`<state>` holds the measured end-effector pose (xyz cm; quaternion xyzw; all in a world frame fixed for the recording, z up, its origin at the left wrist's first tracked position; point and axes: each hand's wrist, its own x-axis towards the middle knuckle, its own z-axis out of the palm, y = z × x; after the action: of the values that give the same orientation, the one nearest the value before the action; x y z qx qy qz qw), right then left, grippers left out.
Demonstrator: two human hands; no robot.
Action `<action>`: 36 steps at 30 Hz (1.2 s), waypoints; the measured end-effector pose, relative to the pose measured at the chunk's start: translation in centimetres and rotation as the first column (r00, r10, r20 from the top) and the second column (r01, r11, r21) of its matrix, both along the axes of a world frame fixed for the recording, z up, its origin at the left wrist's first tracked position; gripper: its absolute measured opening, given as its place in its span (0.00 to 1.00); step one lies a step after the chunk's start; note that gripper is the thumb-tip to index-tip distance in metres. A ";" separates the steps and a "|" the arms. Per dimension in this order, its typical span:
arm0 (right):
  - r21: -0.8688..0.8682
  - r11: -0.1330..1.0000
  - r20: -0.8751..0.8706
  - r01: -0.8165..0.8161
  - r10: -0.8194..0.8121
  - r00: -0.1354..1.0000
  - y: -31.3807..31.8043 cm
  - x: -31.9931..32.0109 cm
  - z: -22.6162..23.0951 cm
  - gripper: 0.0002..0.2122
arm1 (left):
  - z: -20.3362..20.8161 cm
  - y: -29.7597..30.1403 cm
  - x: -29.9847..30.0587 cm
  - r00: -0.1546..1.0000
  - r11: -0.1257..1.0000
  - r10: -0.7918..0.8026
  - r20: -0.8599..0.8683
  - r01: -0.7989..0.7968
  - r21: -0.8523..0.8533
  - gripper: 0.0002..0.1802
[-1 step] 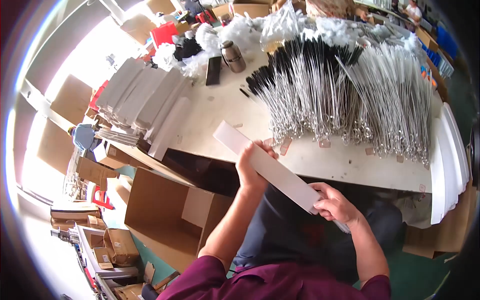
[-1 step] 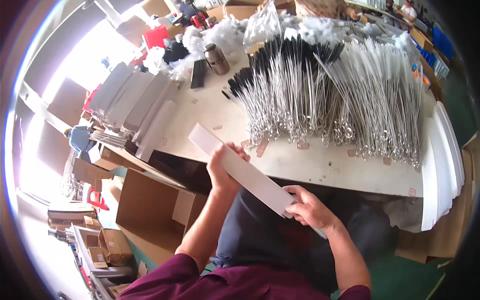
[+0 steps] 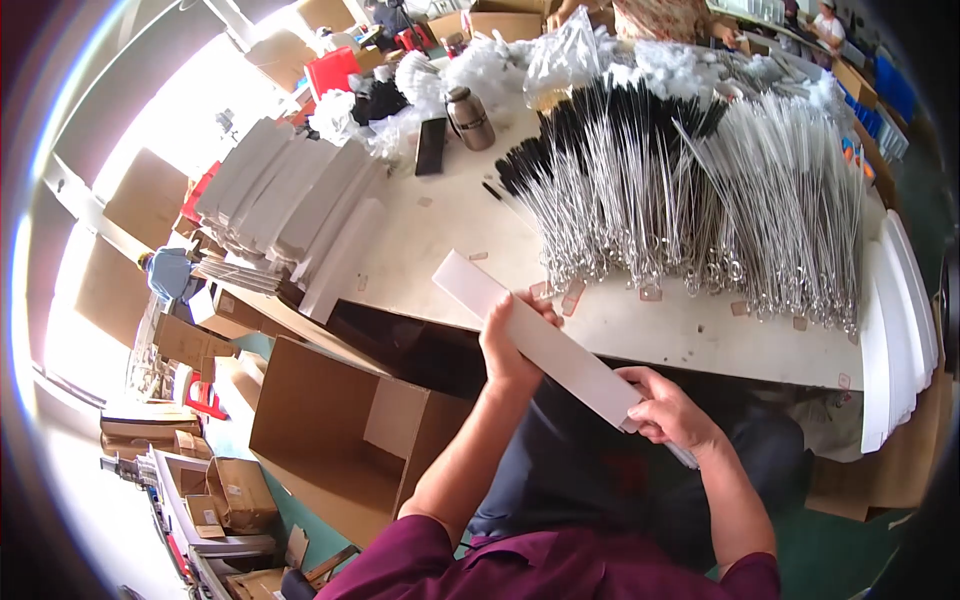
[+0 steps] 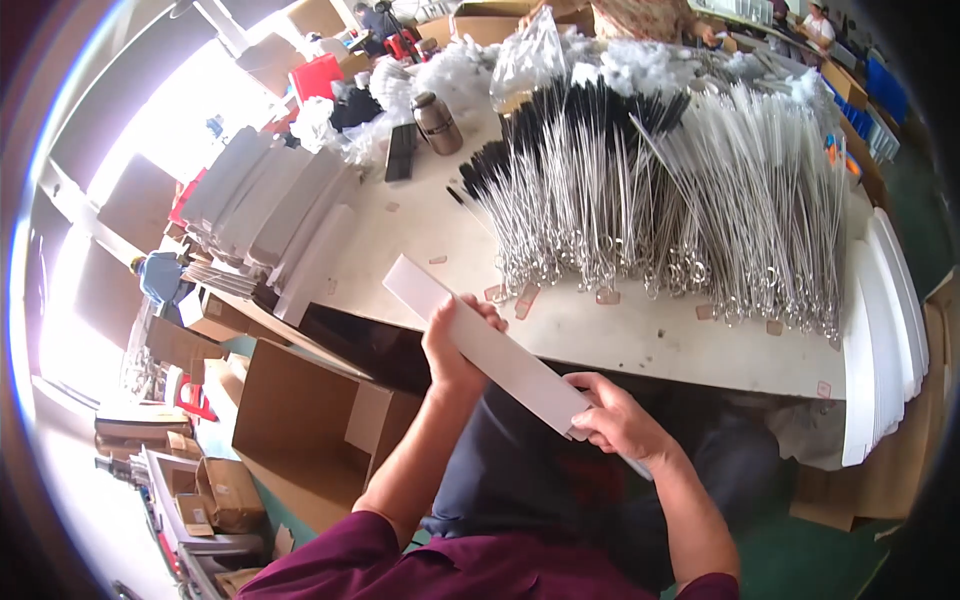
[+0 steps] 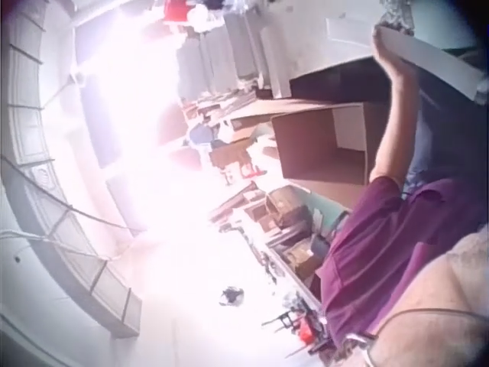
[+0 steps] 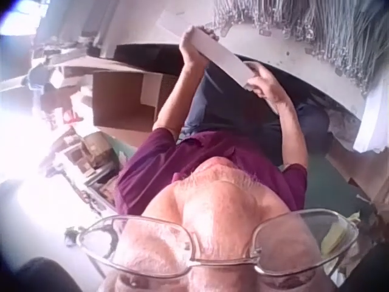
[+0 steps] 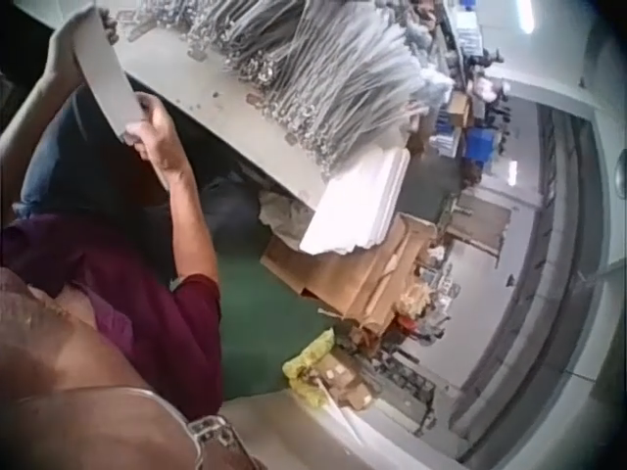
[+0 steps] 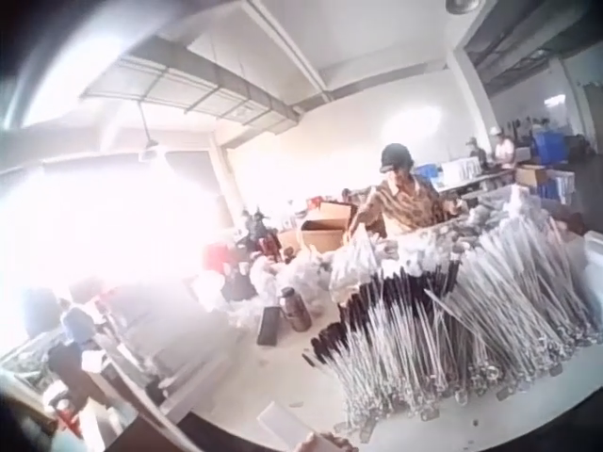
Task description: Folding cardboard sleeves and inserting metal wire brushes into them at an assembly table.
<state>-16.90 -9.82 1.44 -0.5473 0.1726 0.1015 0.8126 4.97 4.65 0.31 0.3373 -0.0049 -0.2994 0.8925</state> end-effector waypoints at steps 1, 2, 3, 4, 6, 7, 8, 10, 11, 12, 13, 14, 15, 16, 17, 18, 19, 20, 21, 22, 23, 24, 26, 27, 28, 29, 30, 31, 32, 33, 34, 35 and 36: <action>-0.084 0.996 0.013 -0.025 0.026 1.000 -0.1 0.2 -0.1 0.27 | -0.3 -0.1 -0.5 0.999 1.000 0.002 -0.050 -0.003 -0.014 0.22; -0.159 0.987 0.129 -0.017 0.037 0.991 0.4 0.5 -1.0 0.28 | -0.8 0.2 -0.4 0.998 1.000 0.006 -0.059 -0.007 -0.014 0.22; -0.228 0.974 0.245 -0.005 0.063 0.967 1.2 0.9 -2.0 0.28 | -1.1 0.7 -0.4 0.998 1.000 0.017 -0.064 -0.018 -0.009 0.22; -0.238 0.969 0.274 0.074 -0.006 0.962 1.8 0.9 -2.5 0.24 | -1.0 0.8 -0.6 0.998 1.000 0.009 -0.057 -0.010 -0.021 0.22; -0.391 0.918 0.177 0.068 0.003 0.984 1.2 0.6 -3.3 0.22 | -0.9 1.5 -1.1 0.997 0.995 -0.082 -0.016 0.083 0.049 0.24; -0.521 0.853 0.074 0.033 0.007 0.997 1.0 0.9 -3.0 0.19 | -0.2 2.3 -1.9 0.997 0.996 -0.077 -0.005 0.077 0.048 0.24; -0.489 0.871 0.074 0.048 -0.013 0.997 0.7 0.6 -2.1 0.17 | 0.7 3.2 -3.2 0.967 0.934 -0.253 0.035 0.234 0.271 0.24; -0.480 0.877 0.049 -0.012 0.041 0.998 -0.3 -0.2 -0.8 0.17 | 0.7 5.4 -4.2 0.743 0.626 -0.659 0.117 0.455 0.633 0.23; -0.465 0.882 0.018 -0.078 0.097 0.995 -0.7 -0.4 -0.7 0.16 | 0.4 6.8 -4.5 0.518 0.418 -0.844 0.141 0.470 0.777 0.21; -0.414 0.904 0.023 -0.103 0.123 0.992 -1.1 -0.7 -0.6 0.15 | 1.9 7.5 -6.7 0.320 0.538 -0.804 0.501 0.032 0.842 0.16; -0.415 0.904 0.024 -0.103 0.124 0.992 -1.3 -0.9 -0.6 0.15 | 3.7 7.7 -7.4 0.320 0.538 -0.804 0.502 0.031 0.842 0.16; -0.305 0.944 0.049 -0.128 0.149 0.988 -1.6 -1.3 -0.7 0.14 | 5.3 7.3 -7.5 0.089 0.586 -0.785 0.613 -0.214 0.781 0.13; -0.194 0.969 0.083 -0.156 0.175 0.981 -1.9 -1.4 -0.5 0.13 | 6.1 7.0 -7.4 -0.164 0.643 -0.747 0.645 -0.429 0.635 0.12; -0.200 0.968 0.080 -0.151 0.170 0.982 -2.1 -1.5 -0.2 0.13 | 6.1 6.9 -7.3 -0.207 0.724 -0.676 0.708 -0.367 0.584 0.12; -0.228 0.963 0.046 -0.144 0.158 0.986 -2.0 -1.4 -0.1 0.15 | 6.8 7.3 -7.5 -0.212 0.721 -0.678 0.704 -0.377 0.581 0.12; -0.256 0.957 0.011 -0.137 0.144 0.989 -1.9 -1.3 0.0 0.16 | 7.8 7.7 -8.0 -0.293 0.742 -0.669 0.683 -0.308 0.596 0.13; -0.255 0.957 0.021 -0.137 0.148 0.989 -2.1 -1.2 -0.3 0.16 | 8.3 8.0 -8.4 -0.372 0.755 -0.652 0.661 -0.236 0.612 0.14; -0.320 0.933 -0.028 -0.166 0.166 0.986 -2.1 -1.1 -0.5 0.17 | 8.3 8.6 -9.1 -0.331 0.650 -0.747 0.576 -0.188 0.736 0.22; -0.382 0.904 -0.085 -0.194 0.174 0.981 -2.1 -1.1 -0.7 0.17 | 8.4 7.9 -9.0 -0.334 0.652 -0.746 0.577 -0.186 0.735 0.22; -0.382 0.904 -0.087 -0.192 0.172 0.981 -1.9 -1.2 -0.8 0.17 | 8.5 6.5 -9.0 -0.447 0.737 -0.663 0.601 -0.248 0.629 0.28; -0.480 0.834 -0.104 -0.271 0.252 0.962 -1.6 -1.1 -0.8 0.17 | 8.4 5.5 -9.1 -0.558 0.812 -0.573 0.600 -0.290 0.506 0.33; -0.571 0.747 -0.126 -0.339 0.329 0.936 -1.6 -1.1 -0.7 0.18 | 6.8 5.2 -9.3 -0.537 0.693 -0.698 0.475 -0.337 0.637 0.42; -0.535 0.773 -0.128 -0.343 0.327 0.936 -0.5 -0.9 -0.3 0.18 | 4.8 4.2 -8.7 -0.564 0.635 -0.739 0.368 -0.403 0.659 0.40; -0.496 0.799 -0.128 -0.341 0.321 0.938 -0.1 -0.9 -0.1 0.19 | 3.4 3.9 -8.3 -0.569 0.571 -0.770 0.290 -0.411 0.710 0.38; -0.504 0.782 -0.147 -0.367 0.341 0.928 0.1 -0.6 -0.4 0.21 | 2.2 3.7 -7.9 -0.570 0.571 -0.769 0.289 -0.411 0.711 0.38; -0.504 0.782 -0.145 -0.366 0.341 0.929 0.3 -0.4 -0.2 0.21 | 1.2 3.5 -7.6 -0.549 0.539 -0.783 0.292 -0.365 0.759 0.34; -0.552 0.752 -0.155 -0.360 0.332 0.930 0.6 -0.2 -0.1 0.22 | 0.9 3.3 -7.5 -0.530 0.506 -0.795 0.294 -0.313 0.804 0.29; -0.598 0.719 -0.163 -0.354 0.324 0.932 0.6 -0.1 0.0 0.23 | 0.6 3.2 -7.4 -0.533 0.508 -0.793 0.295 -0.311 0.804 0.29; -0.599 0.719 -0.161 -0.351 0.321 0.933 0.4 -0.1 -0.2 0.23 | 0.6 3.2 -7.3 -0.515 0.556 -0.771 0.374 -0.260 0.789 0.26; -0.649 0.684 -0.156 -0.334 0.310 0.938 0.3 -0.2 -0.6 0.24 | 0.5 3.3 -7.3 -0.490 0.602 -0.746 0.450 -0.208 0.771 0.23; -0.696 0.644 -0.150 -0.316 0.300 0.942 0.2 -0.2 -0.6 0.25 | 0.4 3.3 -7.3 -0.491 0.601 -0.747 0.449 -0.208 0.772 0.23; -0.697 0.645 -0.148 -0.315 0.300 0.942 0.2 -0.3 -0.3 0.25 | 0.3 3.3 -7.2 -0.446 0.592 -0.764 0.465 -0.199 0.781 0.23; -0.789 0.535 -0.186 -0.302 0.261 0.947 0.3 -0.4 0.9 0.27 | 0.2 3.3 -7.2 -0.397 0.580 -0.782 0.480 -0.186 0.793 0.23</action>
<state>-17.30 -9.54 2.34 -0.8741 0.1278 0.1536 0.4428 -2.27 7.96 0.52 0.6614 -0.7042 -0.1734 0.1913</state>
